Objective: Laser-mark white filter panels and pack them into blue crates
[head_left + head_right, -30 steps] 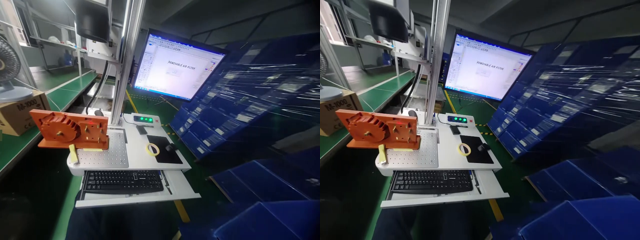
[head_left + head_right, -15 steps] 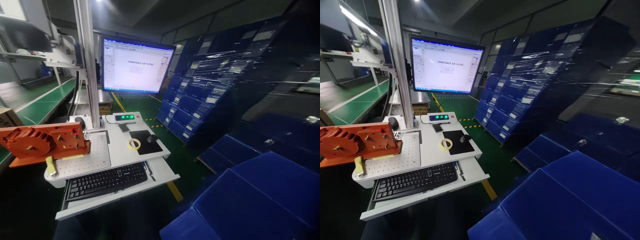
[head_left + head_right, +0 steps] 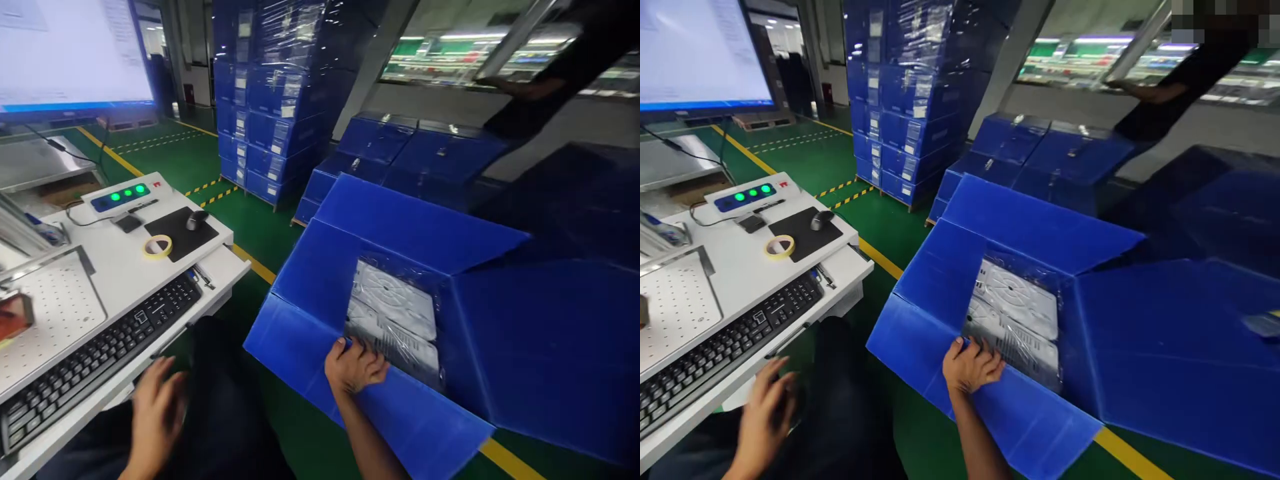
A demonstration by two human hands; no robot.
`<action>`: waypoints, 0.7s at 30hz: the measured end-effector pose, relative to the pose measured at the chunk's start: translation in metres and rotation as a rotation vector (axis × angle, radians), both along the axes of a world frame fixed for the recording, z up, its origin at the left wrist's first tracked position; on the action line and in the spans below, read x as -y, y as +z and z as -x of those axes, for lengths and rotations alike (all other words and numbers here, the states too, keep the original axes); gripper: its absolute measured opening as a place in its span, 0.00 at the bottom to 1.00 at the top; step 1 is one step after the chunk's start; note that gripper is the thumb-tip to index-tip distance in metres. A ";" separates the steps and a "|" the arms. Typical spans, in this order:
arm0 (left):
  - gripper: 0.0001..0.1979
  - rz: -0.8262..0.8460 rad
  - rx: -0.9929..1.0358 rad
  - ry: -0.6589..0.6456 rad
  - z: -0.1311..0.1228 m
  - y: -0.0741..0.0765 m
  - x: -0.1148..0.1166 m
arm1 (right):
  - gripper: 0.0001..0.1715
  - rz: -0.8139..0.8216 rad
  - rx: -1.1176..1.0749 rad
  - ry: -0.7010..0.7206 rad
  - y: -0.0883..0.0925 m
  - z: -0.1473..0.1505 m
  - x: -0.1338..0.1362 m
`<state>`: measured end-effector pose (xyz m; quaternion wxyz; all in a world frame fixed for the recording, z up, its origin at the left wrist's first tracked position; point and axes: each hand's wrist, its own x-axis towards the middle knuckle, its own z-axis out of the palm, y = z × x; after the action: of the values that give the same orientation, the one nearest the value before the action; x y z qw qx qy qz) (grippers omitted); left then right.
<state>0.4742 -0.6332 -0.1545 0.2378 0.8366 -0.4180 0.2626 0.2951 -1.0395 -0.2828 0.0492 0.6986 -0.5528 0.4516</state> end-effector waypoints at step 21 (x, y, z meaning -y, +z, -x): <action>0.51 -0.560 -0.057 -0.484 0.004 -0.036 0.284 | 0.16 -0.682 0.107 -0.098 0.071 0.135 0.178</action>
<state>0.4697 -0.9170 -0.1907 0.0664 0.7531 -0.6525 0.0508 0.1601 -1.2176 -0.2120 -0.1944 0.6229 -0.7065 0.2740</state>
